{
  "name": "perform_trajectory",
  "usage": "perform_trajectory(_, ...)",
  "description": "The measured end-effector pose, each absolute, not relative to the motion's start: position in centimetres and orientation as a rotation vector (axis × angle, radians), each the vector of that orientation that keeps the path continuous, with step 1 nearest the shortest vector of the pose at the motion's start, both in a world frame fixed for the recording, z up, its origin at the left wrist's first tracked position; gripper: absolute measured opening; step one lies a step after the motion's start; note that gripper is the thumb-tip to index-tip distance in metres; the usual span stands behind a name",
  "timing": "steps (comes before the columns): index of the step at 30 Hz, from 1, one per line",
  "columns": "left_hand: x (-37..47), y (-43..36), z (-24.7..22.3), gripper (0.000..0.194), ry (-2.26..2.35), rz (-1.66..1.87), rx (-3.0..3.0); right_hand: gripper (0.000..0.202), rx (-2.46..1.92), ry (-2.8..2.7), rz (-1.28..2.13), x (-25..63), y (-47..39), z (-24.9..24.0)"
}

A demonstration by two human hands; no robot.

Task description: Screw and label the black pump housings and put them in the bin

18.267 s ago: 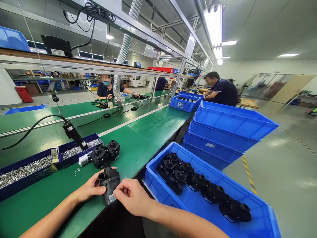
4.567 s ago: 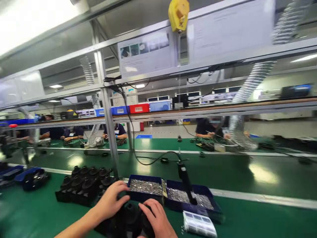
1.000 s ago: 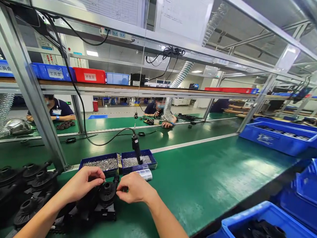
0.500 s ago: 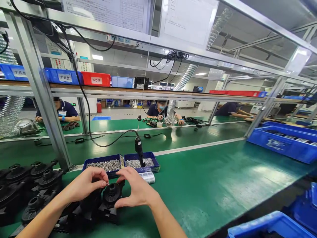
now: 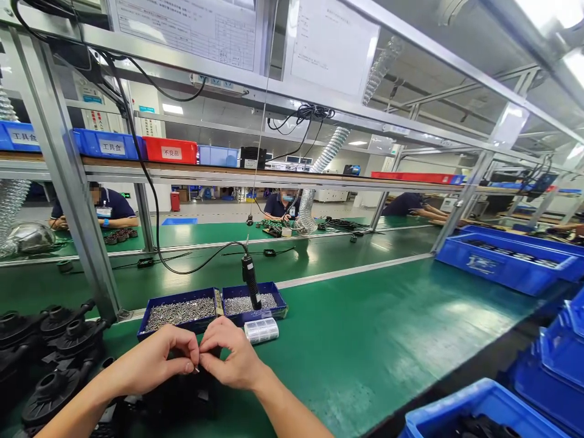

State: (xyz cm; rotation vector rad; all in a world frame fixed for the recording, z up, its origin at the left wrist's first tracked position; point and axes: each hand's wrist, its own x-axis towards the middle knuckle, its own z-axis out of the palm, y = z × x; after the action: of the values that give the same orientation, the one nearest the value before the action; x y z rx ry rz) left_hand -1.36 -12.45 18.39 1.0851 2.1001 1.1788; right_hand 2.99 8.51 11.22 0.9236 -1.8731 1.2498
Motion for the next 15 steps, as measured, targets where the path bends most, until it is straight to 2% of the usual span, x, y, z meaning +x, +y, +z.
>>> perform_trajectory(3, -1.1, -12.4, 18.6, 0.008, 2.091, 1.178, 1.085, 0.014, 0.947, -1.865, 1.252, 3.3, 8.6, 11.3)
perform_trajectory(5, -1.2, -12.6, 18.6, 0.008, 2.126, 1.193, 1.098, 0.007, 0.938, -1.903, 1.236, 3.7, 9.0, 11.7)
perform_trajectory(8, -1.8, -12.9, 18.4, 0.008, 2.344, 1.162, 1.134, 0.03, 0.945, -2.005, 1.05, 4.3, 10.0, 12.6)
perform_trajectory(10, -2.5, -13.0, 18.0, 0.012, 2.509, 1.081, 1.145, 0.035, 0.995, -2.033, 0.885, 4.6, 10.5, 13.0)
perform_trajectory(15, -3.5, -12.6, 17.0, 0.021, 2.66, 0.929, 1.142, 0.023, 1.2, -2.101, 0.69, 5.1, 10.5, 12.9)
